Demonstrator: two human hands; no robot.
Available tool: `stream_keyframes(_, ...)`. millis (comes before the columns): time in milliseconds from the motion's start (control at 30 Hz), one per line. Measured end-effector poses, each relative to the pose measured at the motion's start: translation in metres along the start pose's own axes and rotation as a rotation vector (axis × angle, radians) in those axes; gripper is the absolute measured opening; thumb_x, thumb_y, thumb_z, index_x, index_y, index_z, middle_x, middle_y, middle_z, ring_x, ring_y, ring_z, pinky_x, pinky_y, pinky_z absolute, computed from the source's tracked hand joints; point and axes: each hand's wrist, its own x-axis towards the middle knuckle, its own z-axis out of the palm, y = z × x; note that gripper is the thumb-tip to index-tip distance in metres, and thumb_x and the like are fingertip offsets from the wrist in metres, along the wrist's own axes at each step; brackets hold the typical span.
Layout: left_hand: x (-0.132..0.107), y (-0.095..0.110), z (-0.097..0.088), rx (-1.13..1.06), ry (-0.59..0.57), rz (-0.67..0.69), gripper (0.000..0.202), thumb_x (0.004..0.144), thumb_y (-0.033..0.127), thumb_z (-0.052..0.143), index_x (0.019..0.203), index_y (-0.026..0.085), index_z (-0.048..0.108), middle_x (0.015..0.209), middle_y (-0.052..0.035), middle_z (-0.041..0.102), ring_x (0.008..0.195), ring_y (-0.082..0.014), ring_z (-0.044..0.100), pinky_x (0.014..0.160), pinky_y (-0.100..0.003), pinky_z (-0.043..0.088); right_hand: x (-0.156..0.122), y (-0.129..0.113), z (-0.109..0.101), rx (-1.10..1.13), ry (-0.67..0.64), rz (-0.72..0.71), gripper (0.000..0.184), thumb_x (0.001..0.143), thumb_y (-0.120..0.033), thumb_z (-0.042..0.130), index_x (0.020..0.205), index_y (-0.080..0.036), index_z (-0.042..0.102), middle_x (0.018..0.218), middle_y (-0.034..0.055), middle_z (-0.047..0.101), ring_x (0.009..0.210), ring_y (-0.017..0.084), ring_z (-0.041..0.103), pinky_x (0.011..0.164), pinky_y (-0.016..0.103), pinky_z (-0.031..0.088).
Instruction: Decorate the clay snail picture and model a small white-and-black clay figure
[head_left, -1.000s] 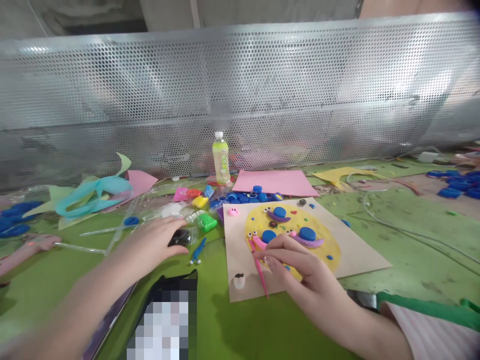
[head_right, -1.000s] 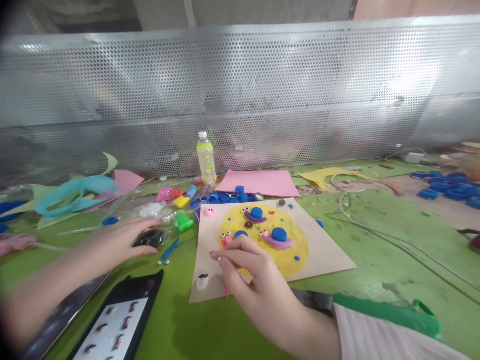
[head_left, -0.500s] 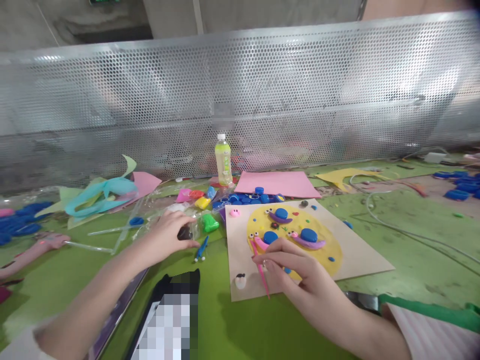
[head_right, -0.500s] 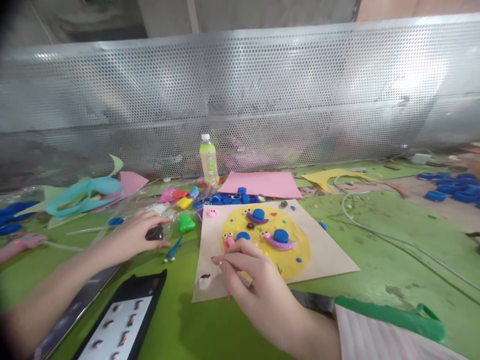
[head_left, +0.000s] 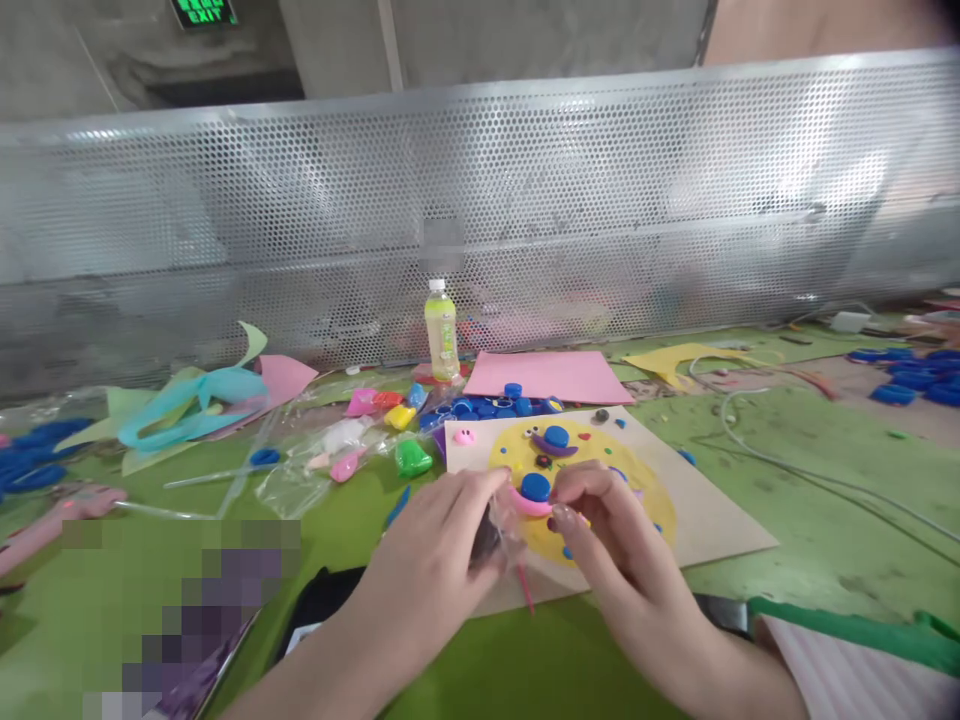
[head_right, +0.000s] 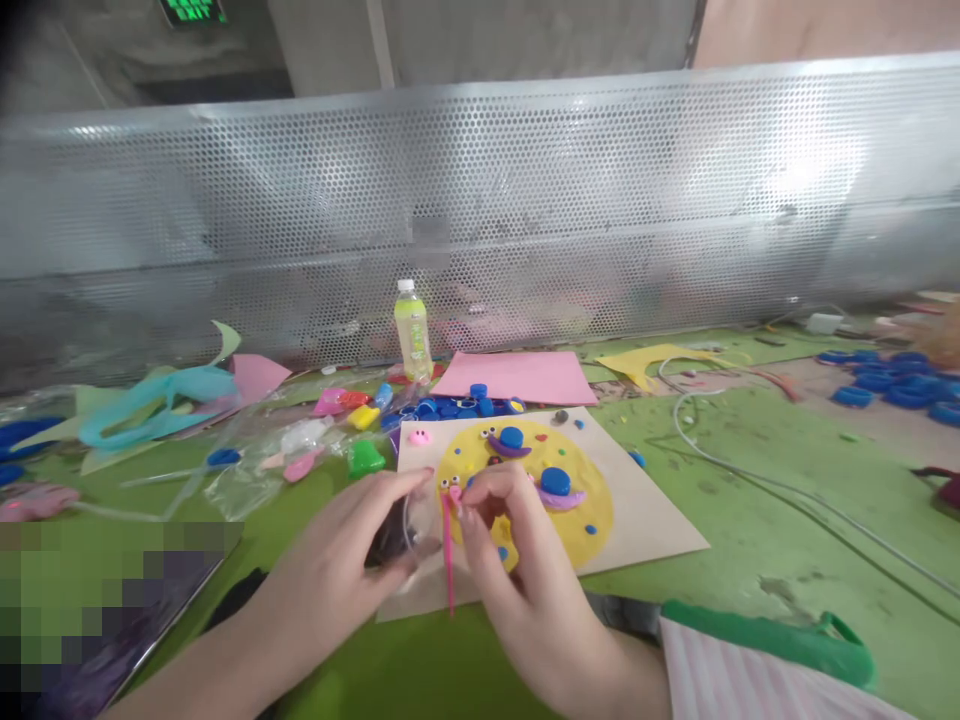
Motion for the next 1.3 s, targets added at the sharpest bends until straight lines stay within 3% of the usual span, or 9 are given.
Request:
stream_keyframes(100,-0.007,-0.004,0.002,-0.05,-0.037,0.106,0.052,0.085,0.025,0.073,0.127,0.024,0.042,0.107,-0.0064,0.068,0.096,-0.0251,0.068,0.082,-0.039,0.059,0.003,-0.007,-0.001,-0.059,-0.077,-0.103,0.013,0.095,-0.013,0.048,0.097,-0.026,0.048,0.094,0.0004,0.051,0.087,0.012,0.053,0.077,0.022,0.049)
stream_keyframes(267,-0.014,-0.004,0.001,-0.011,0.086,0.109,0.034,0.1,0.041,0.046,0.128,0.021,0.043,0.103,-0.0089,0.067,0.094,-0.0243,0.068,0.076,-0.037,0.059,0.007,-0.016,-0.004,-0.173,-0.124,-0.248,0.021,0.084,-0.004,0.055,0.094,-0.022,0.058,0.1,0.0039,0.053,0.094,0.014,0.058,0.084,0.025,0.051)
stream_keyframes(433,-0.01,0.001,-0.005,0.092,0.122,0.196,0.03,0.102,0.035,0.043,0.125,0.016,0.048,0.096,-0.0077,0.067,0.088,-0.0214,0.067,0.076,-0.033,0.057,0.008,-0.017,-0.006,-0.381,-0.126,-0.374,0.015,0.087,-0.012,0.063,0.096,-0.021,0.07,0.103,0.008,0.06,0.095,0.021,0.056,0.086,0.036,0.049)
stream_keyframes(600,-0.009,0.005,-0.007,0.166,0.13,0.288,0.025,0.101,0.018,0.046,0.124,0.01,0.05,0.096,-0.0068,0.068,0.087,-0.0205,0.063,0.076,-0.033,0.052,0.006,-0.014,-0.003,-0.388,-0.167,-0.337,0.015,0.088,-0.014,0.064,0.093,-0.024,0.074,0.104,0.0073,0.062,0.093,0.023,0.053,0.084,0.039,0.048)
stream_keyframes(867,-0.01,0.005,-0.004,0.189,0.132,0.312,0.027,0.095,0.006,0.043,0.121,0.008,0.052,0.094,-0.0086,0.07,0.084,-0.0222,0.063,0.073,-0.035,0.052,0.002,-0.013,0.0,-0.358,-0.198,-0.25,0.021,0.086,-0.007,0.06,0.088,-0.025,0.071,0.099,0.0067,0.059,0.091,0.023,0.055,0.083,0.041,0.049)
stream_keyframes(1100,-0.012,0.003,-0.004,0.123,0.128,0.234,0.034,0.093,0.008,0.049,0.127,0.012,0.049,0.096,-0.0084,0.069,0.084,-0.0222,0.065,0.075,-0.035,0.056,0.005,-0.016,-0.003,-0.338,-0.182,-0.261,0.012,0.085,-0.01,0.062,0.086,-0.021,0.067,0.093,0.0065,0.058,0.087,0.021,0.056,0.079,0.036,0.052)
stream_keyframes(1300,-0.012,0.003,-0.002,0.132,0.14,0.244,0.029,0.095,0.014,0.05,0.125,0.011,0.05,0.094,-0.0089,0.069,0.084,-0.0226,0.067,0.074,-0.035,0.056,0.005,-0.016,-0.004,-0.36,-0.219,-0.282,0.019,0.085,-0.008,0.064,0.093,-0.025,0.07,0.099,0.0062,0.058,0.093,0.022,0.056,0.084,0.039,0.05)
